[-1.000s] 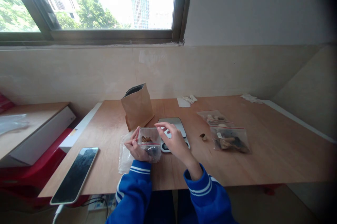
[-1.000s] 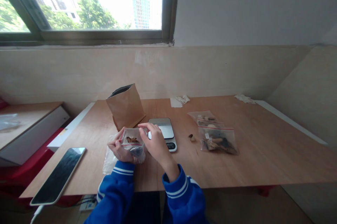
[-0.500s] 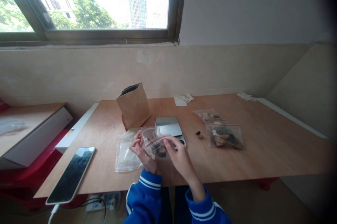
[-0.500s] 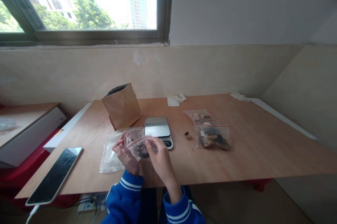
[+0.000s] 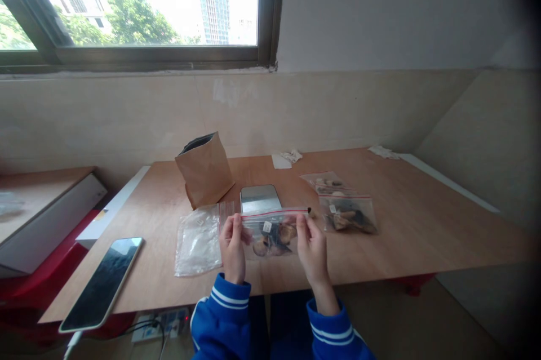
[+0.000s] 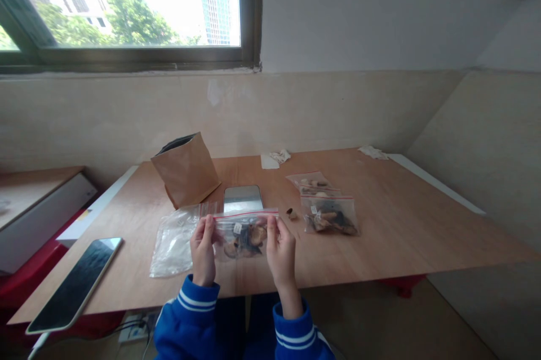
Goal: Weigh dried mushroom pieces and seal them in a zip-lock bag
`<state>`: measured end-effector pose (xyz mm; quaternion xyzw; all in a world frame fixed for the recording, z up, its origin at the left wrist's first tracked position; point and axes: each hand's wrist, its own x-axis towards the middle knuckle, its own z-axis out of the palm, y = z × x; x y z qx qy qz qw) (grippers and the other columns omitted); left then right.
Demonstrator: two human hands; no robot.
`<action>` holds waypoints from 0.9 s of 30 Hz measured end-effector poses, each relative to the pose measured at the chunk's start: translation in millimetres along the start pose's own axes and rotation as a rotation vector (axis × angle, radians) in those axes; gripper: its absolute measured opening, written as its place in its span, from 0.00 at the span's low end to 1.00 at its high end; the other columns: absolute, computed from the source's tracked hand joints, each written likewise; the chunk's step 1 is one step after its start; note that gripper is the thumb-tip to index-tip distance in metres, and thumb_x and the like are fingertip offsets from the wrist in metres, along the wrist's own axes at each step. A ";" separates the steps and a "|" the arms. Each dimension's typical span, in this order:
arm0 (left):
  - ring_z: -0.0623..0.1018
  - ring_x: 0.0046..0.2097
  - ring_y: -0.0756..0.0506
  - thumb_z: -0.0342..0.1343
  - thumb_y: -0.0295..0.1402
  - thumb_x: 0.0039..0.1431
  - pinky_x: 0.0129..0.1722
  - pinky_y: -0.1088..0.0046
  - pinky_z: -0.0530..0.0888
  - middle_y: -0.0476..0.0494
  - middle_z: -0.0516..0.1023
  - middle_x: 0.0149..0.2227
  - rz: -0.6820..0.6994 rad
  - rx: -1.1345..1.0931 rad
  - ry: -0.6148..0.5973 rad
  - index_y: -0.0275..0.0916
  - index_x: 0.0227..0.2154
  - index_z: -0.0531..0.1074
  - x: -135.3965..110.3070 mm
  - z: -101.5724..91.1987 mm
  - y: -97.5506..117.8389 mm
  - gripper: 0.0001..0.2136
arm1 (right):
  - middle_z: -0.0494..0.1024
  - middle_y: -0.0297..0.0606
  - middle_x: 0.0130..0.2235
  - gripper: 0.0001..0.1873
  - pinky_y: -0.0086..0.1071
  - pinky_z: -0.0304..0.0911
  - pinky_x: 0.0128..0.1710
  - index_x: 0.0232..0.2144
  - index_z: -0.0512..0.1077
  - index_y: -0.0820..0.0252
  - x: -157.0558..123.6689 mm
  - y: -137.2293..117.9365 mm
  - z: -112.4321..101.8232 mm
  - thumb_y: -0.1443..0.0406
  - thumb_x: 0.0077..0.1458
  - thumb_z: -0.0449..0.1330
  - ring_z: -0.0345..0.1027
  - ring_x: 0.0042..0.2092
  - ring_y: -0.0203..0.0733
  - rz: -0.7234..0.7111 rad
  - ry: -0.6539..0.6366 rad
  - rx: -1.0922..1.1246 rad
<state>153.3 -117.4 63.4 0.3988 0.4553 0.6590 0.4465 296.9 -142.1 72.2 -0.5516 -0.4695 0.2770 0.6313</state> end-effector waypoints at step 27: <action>0.69 0.26 0.49 0.51 0.51 0.55 0.28 0.74 0.66 0.50 0.70 0.20 0.156 0.230 0.123 0.38 0.20 0.69 11.9 -17.6 -7.7 0.21 | 0.80 0.42 0.32 0.21 0.36 0.65 0.39 0.34 0.74 0.61 7.6 32.3 -9.3 0.51 0.58 0.51 0.73 0.34 0.45 0.008 -0.028 -0.024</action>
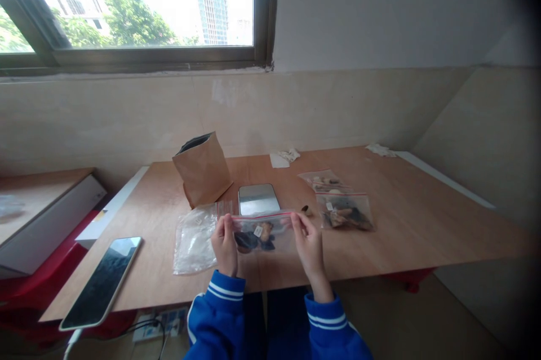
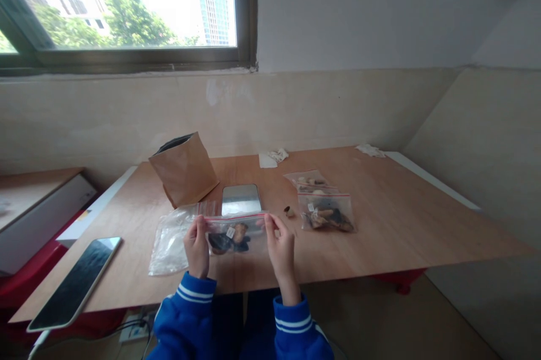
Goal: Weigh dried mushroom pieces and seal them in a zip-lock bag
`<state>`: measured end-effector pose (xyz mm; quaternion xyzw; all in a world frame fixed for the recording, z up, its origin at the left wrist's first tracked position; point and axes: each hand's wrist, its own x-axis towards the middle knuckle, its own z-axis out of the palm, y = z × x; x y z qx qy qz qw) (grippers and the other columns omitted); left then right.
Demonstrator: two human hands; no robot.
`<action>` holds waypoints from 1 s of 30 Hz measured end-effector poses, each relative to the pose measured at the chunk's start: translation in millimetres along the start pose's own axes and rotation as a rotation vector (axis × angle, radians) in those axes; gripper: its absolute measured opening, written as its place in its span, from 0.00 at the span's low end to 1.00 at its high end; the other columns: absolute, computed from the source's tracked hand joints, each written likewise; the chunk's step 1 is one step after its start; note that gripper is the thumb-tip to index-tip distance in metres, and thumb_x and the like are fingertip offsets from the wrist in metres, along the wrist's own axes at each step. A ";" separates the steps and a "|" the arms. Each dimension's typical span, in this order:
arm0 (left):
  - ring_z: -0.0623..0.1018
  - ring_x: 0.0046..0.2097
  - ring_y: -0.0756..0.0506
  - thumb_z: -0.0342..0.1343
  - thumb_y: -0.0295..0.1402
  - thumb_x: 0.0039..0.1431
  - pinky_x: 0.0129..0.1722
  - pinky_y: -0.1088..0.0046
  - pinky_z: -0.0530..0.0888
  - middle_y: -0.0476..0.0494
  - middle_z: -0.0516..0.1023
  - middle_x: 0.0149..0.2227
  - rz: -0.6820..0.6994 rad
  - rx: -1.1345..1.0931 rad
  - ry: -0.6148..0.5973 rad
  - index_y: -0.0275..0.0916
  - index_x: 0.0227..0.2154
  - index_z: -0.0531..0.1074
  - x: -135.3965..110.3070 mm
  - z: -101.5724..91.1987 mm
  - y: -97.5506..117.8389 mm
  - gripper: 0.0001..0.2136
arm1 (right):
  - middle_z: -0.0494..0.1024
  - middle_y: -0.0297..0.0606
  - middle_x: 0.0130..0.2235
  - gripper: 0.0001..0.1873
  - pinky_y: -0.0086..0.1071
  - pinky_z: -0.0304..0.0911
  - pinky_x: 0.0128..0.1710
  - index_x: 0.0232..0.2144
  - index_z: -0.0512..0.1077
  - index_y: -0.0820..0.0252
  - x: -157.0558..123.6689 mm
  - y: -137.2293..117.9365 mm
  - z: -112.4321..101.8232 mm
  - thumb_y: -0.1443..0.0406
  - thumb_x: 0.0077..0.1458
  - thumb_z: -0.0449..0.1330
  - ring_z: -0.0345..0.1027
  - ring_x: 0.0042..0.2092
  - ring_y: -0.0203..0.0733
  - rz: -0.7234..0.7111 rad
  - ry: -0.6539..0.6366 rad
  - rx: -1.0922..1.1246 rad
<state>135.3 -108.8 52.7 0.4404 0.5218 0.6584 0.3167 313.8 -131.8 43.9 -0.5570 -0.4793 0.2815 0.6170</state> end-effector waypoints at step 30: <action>0.75 0.28 0.48 0.59 0.43 0.50 0.28 0.74 0.70 0.47 0.77 0.26 -0.073 -0.058 -0.110 0.37 0.32 0.74 -8.6 -5.2 -28.2 0.13 | 0.77 0.41 0.34 0.17 0.35 0.65 0.41 0.34 0.71 0.60 7.8 44.8 -1.9 0.53 0.59 0.52 0.71 0.37 0.43 -0.048 0.046 -0.024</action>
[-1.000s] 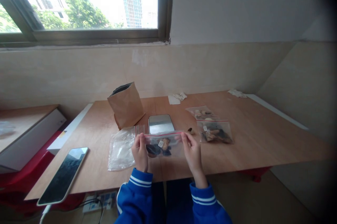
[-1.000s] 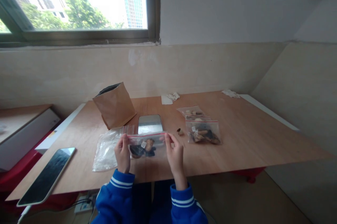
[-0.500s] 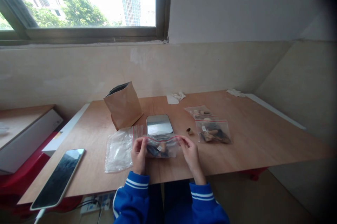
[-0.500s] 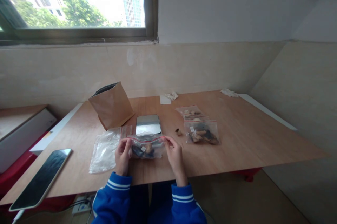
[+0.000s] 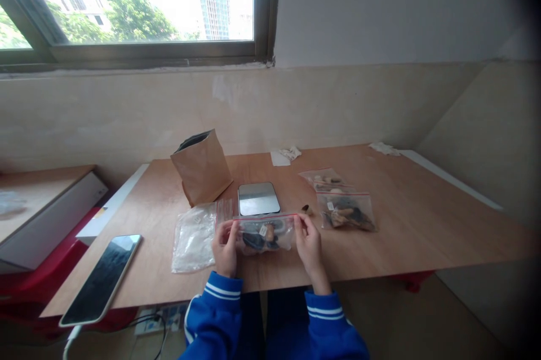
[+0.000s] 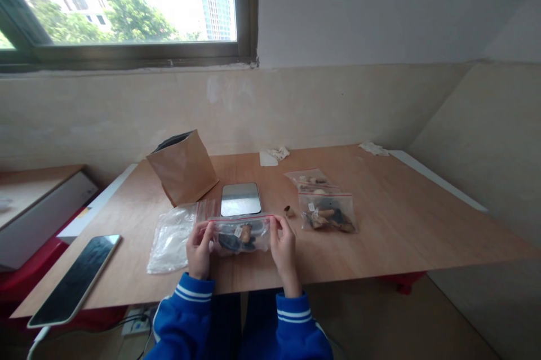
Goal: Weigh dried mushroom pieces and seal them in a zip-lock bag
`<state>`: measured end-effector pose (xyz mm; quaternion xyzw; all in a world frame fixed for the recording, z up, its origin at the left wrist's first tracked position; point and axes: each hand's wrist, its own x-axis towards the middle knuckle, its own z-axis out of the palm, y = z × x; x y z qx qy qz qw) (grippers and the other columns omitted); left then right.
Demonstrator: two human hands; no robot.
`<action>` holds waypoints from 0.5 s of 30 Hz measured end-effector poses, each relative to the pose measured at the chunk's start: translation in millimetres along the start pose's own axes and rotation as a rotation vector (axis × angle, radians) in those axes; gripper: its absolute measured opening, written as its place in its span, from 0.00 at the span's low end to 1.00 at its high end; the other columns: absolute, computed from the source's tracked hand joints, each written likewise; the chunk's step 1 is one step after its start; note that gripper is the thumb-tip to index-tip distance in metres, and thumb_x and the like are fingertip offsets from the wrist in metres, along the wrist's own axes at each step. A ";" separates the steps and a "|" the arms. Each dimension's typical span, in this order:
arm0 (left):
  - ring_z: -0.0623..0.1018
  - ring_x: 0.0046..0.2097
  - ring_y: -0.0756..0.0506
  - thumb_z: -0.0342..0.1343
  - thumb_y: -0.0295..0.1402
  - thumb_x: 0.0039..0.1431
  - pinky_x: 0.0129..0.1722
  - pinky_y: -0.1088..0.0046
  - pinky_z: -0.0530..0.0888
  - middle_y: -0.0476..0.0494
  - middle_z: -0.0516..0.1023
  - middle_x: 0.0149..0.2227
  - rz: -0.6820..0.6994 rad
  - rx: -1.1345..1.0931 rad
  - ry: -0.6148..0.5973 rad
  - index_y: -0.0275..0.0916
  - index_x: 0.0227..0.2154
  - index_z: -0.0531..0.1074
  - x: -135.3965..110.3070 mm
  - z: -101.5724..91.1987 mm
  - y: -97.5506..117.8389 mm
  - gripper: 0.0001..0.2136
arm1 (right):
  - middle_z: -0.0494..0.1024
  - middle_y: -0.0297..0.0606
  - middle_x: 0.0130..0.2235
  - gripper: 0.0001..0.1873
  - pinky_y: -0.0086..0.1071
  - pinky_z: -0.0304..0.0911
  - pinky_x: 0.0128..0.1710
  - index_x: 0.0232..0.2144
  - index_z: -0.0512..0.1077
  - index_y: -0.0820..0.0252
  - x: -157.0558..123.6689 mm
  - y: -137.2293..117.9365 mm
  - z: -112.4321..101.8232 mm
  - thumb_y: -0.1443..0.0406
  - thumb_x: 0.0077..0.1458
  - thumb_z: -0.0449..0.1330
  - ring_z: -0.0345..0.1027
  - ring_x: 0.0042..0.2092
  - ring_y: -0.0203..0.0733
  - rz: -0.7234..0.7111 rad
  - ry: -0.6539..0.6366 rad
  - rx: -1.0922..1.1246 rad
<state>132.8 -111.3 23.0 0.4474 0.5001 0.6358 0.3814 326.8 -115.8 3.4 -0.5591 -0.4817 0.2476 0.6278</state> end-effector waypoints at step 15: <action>0.76 0.37 0.46 0.58 0.42 0.53 0.40 0.71 0.71 0.47 0.78 0.31 0.039 -0.006 0.002 0.37 0.31 0.75 4.3 -2.4 -5.2 0.12 | 0.79 0.43 0.37 0.19 0.37 0.65 0.43 0.36 0.72 0.60 0.1 -7.1 -4.2 0.52 0.59 0.51 0.72 0.40 0.44 0.073 -0.094 0.130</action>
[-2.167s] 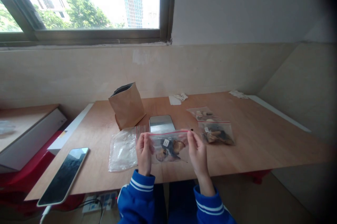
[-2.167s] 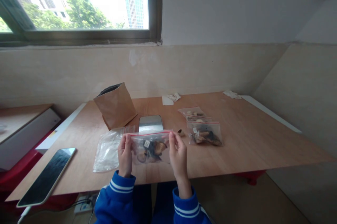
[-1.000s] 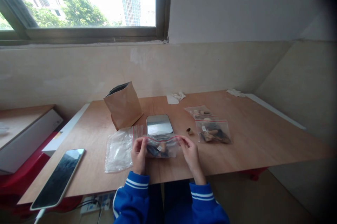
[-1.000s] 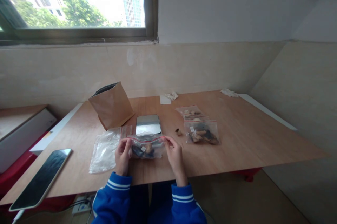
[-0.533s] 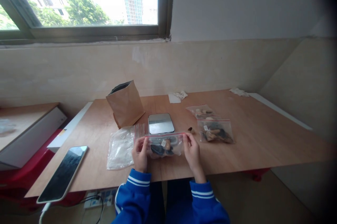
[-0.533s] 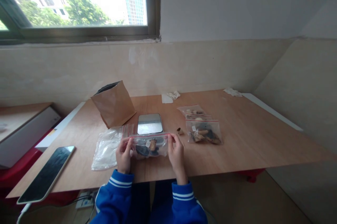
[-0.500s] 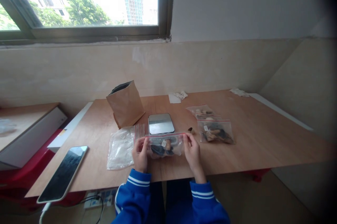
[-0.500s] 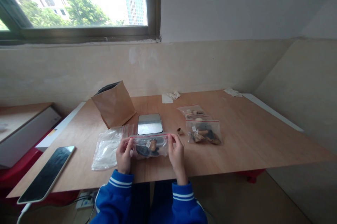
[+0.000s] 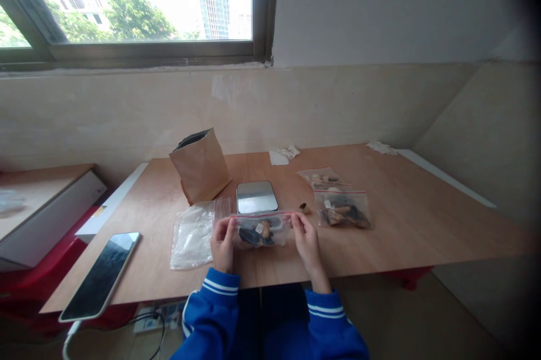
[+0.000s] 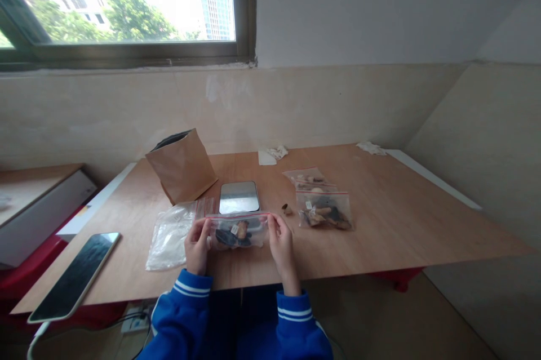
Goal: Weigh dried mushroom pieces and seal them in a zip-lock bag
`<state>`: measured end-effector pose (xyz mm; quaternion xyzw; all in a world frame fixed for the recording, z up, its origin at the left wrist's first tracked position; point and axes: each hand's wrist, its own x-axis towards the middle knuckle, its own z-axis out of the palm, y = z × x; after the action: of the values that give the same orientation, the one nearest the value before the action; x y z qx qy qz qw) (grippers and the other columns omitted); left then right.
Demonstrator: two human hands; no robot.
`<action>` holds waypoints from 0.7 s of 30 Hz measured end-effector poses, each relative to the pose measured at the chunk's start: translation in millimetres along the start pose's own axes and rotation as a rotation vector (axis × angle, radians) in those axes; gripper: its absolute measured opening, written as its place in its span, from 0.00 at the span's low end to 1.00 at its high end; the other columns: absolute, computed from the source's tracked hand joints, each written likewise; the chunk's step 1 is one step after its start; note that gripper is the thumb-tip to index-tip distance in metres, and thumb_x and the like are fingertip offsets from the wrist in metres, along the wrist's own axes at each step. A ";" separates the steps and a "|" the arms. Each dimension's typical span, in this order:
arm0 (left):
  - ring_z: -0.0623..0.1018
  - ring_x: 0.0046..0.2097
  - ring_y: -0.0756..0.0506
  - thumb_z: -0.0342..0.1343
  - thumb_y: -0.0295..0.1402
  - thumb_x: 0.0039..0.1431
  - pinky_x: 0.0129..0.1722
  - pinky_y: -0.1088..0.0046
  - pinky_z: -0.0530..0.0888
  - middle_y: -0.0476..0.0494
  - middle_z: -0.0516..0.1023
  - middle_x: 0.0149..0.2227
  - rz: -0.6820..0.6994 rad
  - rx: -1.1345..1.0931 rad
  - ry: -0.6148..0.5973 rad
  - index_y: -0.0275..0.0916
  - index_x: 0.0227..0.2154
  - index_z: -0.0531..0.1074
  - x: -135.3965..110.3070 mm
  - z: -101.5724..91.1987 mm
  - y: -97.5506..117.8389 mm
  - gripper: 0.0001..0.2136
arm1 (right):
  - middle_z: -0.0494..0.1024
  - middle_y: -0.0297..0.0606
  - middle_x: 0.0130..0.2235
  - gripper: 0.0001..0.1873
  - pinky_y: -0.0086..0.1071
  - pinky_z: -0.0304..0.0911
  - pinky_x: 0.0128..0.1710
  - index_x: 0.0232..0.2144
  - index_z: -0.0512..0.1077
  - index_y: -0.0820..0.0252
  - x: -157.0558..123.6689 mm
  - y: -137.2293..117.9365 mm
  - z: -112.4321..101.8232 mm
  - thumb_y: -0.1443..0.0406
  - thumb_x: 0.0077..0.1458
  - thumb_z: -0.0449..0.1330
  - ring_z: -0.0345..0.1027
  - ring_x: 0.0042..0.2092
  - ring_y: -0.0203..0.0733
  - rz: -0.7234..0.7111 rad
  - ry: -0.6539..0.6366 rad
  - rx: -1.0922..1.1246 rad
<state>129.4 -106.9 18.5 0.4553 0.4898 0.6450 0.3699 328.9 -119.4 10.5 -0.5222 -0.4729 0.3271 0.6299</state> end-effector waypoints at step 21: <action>0.74 0.30 0.49 0.58 0.40 0.53 0.34 0.73 0.71 0.48 0.76 0.28 0.159 0.122 0.081 0.38 0.31 0.74 -4.5 -0.4 -2.8 0.10 | 0.79 0.41 0.35 0.17 0.36 0.67 0.41 0.33 0.73 0.62 -2.9 -4.2 1.6 0.54 0.49 0.62 0.72 0.38 0.43 0.073 0.092 0.092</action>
<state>130.5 -110.5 14.7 0.4882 0.5049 0.6591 0.2690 326.1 -122.6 13.8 -0.5241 -0.4085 0.3471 0.6618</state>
